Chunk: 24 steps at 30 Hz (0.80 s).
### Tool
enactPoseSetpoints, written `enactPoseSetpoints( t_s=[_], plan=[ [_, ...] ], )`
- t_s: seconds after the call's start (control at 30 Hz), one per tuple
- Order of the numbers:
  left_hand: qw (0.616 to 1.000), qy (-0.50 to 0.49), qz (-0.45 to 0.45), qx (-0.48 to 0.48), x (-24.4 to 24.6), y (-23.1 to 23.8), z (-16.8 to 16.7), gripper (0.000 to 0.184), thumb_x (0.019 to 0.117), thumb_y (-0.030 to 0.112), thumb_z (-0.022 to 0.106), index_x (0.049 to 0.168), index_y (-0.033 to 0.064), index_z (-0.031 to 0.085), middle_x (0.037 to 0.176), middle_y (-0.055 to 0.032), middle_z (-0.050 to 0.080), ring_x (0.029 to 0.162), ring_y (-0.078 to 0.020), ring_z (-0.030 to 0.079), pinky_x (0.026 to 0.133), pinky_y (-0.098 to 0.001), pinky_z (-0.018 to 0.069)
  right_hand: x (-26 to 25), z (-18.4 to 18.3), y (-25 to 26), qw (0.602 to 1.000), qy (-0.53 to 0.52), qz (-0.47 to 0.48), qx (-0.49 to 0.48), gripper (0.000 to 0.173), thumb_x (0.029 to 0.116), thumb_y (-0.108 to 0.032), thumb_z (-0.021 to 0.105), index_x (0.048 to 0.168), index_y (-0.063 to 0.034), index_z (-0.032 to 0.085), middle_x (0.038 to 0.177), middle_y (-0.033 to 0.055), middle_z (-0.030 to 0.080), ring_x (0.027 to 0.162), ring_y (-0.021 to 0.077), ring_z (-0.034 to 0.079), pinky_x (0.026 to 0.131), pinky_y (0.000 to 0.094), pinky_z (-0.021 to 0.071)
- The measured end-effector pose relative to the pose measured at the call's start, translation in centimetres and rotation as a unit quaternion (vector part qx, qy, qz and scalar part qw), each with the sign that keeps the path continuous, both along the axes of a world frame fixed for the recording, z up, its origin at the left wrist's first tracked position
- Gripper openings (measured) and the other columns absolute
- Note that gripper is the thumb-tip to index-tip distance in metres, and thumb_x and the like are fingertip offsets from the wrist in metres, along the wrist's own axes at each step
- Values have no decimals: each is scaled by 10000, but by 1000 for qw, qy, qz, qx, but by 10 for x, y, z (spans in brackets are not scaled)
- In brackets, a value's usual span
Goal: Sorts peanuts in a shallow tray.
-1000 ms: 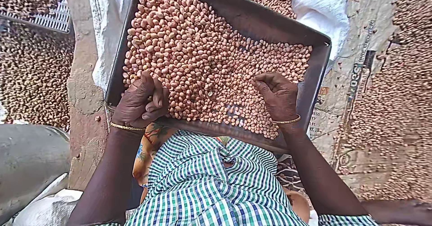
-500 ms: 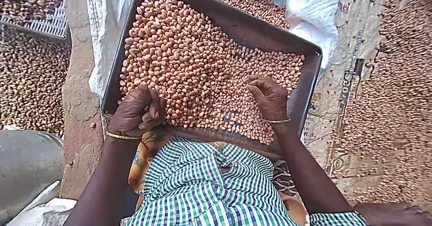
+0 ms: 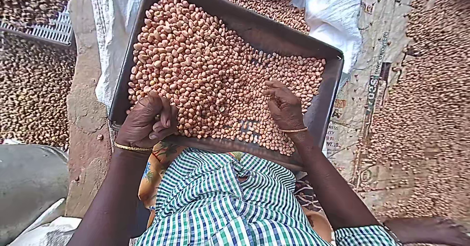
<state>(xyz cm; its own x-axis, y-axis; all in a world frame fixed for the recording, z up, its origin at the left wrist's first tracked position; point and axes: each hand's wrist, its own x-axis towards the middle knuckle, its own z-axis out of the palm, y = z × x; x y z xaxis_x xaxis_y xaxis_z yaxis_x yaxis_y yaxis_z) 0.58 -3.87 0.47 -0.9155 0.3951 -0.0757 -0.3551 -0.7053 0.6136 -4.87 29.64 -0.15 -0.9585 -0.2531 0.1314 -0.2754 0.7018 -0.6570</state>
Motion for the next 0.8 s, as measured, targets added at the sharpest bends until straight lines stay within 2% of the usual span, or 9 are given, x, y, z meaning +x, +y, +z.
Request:
enactPoseSetpoints(
  t_s=[0.2, 0.3, 0.4, 0.5, 0.57, 0.67, 0.73, 0.77, 0.8],
  plan=[
    [1000, -10, 17, -15, 0, 2, 3, 409, 1049, 366, 531, 760, 133, 702, 559, 89, 570, 423, 25, 505, 410, -112, 423, -5, -16, -18, 993, 48, 100, 32, 198, 937, 17, 623, 1066, 120, 732, 1280, 305, 658, 1224, 449, 637, 1059, 453, 496],
    [1000, -1, 13, -9, 0, 2, 2, 430, 1060, 369, 508, 770, 124, 711, 559, 89, 567, 428, 23, 511, 419, -115, 438, -12, -14, -8, 983, -34, 13, -179, 150, 964, 15, 577, 1021, 82, 699, 1213, 164, 702, 1158, 186, 672, 1010, 282, 522],
    [1000, 10, 0, -3, -1, 1, 1, 413, 1049, 377, 530, 783, 117, 711, 555, 83, 568, 430, 22, 518, 420, -115, 439, -13, -7, -1, 903, -174, -73, -385, 248, 939, -34, 368, 1005, -125, 590, 1002, -75, 690, 814, -8, 649, 735, 181, 551],
    [1000, 18, -8, -5, -2, 1, -1, 409, 1044, 388, 532, 784, 132, 715, 555, 93, 572, 434, 27, 520, 426, -111, 436, -3, -2, -12, 960, -186, -61, -198, 156, 931, 7, 525, 1034, -14, 642, 812, -50, 559, 617, -36, 475, 579, 124, 413],
    [1000, 24, -7, -2, -1, 0, -1, 412, 1050, 382, 523, 791, 130, 721, 557, 95, 575, 439, 26, 526, 432, -115, 443, 2, -2, -26, 994, -109, -3, -3, 191, 944, -31, 645, 1096, 49, 730, 848, 129, 609, 691, 143, 505, 667, 278, 439],
    [1000, 30, -6, -1, -1, 1, -1, 409, 1051, 379, 519, 800, 132, 725, 564, 96, 587, 446, 28, 537, 441, -112, 452, 1, -9, -34, 996, -29, 43, 68, 178, 931, -31, 660, 1051, 66, 750, 860, 236, 665, 706, 311, 623, 696, 422, 522],
    [999, 34, -9, -1, -1, 1, -2, 418, 1056, 383, 509, 798, 131, 721, 565, 97, 584, 447, 31, 532, 438, -107, 441, -4, -7, -31, 997, -62, 4, -38, 142, 944, -22, 645, 1006, 53, 748, 787, 118, 652, 650, 158, 556, 657, 282, 469],
    [999, 36, -9, 0, -1, 1, -2, 418, 1054, 382, 512, 798, 127, 720, 566, 95, 583, 448, 30, 531, 439, -108, 440, -7, -6, -27, 978, -112, -35, -174, 115, 974, -7, 599, 978, 14, 712, 723, -20, 585, 592, 7, 473, 593, 151, 411],
    [999, 37, -7, 1, -1, 0, -2, 409, 1049, 381, 526, 796, 125, 722, 566, 93, 584, 449, 30, 531, 438, -108, 440, -9, -3, -25, 925, -175, -67, -331, 193, 1006, 6, 497, 941, -66, 664, 706, -95, 601, 584, -48, 505, 582, 118, 444]
  ],
)
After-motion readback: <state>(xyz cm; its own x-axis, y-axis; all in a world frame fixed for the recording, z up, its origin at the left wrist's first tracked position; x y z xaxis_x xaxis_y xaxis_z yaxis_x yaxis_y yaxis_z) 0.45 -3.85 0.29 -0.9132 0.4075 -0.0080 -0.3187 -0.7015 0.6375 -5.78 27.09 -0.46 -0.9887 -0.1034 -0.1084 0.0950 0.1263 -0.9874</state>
